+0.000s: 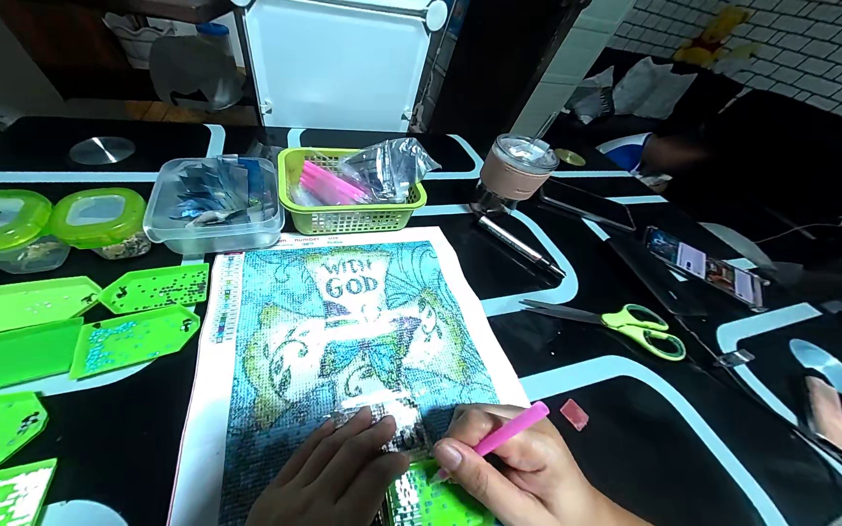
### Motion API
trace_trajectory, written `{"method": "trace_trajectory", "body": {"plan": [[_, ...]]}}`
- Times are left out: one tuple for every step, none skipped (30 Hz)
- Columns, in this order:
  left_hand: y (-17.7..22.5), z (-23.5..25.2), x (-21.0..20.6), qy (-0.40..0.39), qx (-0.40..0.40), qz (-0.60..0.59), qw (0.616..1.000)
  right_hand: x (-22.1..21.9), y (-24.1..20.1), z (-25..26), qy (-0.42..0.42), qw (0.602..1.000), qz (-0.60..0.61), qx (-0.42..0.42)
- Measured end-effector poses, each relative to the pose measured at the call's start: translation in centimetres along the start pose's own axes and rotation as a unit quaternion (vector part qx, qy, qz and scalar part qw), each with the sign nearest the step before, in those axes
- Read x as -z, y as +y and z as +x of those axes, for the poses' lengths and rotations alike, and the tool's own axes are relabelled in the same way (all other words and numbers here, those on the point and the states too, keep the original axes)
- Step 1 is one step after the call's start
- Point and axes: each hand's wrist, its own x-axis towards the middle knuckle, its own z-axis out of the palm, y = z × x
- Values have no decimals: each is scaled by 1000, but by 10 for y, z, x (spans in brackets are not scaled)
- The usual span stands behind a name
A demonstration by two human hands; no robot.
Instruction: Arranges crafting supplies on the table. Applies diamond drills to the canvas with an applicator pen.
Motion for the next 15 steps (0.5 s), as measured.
{"method": "trace_trajectory", "body": {"plan": [[0, 0, 0, 0, 0, 1, 1000, 1, 0, 0, 8, 1000, 14, -11], [0, 0, 0, 1, 0, -1, 1000, 2, 0, 0, 23, 999, 35, -28], [0, 0, 0, 1, 0, -2, 1000, 5, 0, -1, 45, 996, 57, -48], [1, 0, 0, 1, 0, -3, 1000, 7, 1, -1, 77, 992, 74, -71], [1, 0, 1, 0, 0, -3, 1000, 9, 1, -1, 113, 986, 79, -93], [1, 0, 1, -2, 1, -2, 1000, 12, 2, -1, 147, 980, 72, -113], [1, 1, 1, -4, 1, -2, 1000, 14, 3, -1, 176, 974, 61, -127], [1, 1, 2, -7, 2, -2, 1000, 15, 5, 0, 193, 970, 45, -138], [2, 1, 2, -10, 3, -3, 1000, 15, 6, -1, 201, 969, 26, -144], [2, 1, 2, -13, 3, -4, 1000, 15, 7, -1, 203, 968, 10, -145], [2, 1, 3, -15, 3, -2, 1000, 14, 8, -1, 201, 969, -6, -145], [2, 1, 3, -15, 1, 0, 1000, 13, 9, -2, 198, 970, -17, -142], [1, 1, 3, -15, 1, 1, 1000, 13, 9, -2, 195, 971, -25, -138], [2, 1, 3, -15, 1, 1, 1000, 12, 10, -2, 192, 972, -29, -134], [2, 1, 3, -15, 2, -1, 1000, 12, 10, -2, 191, 972, -32, -132]]}}
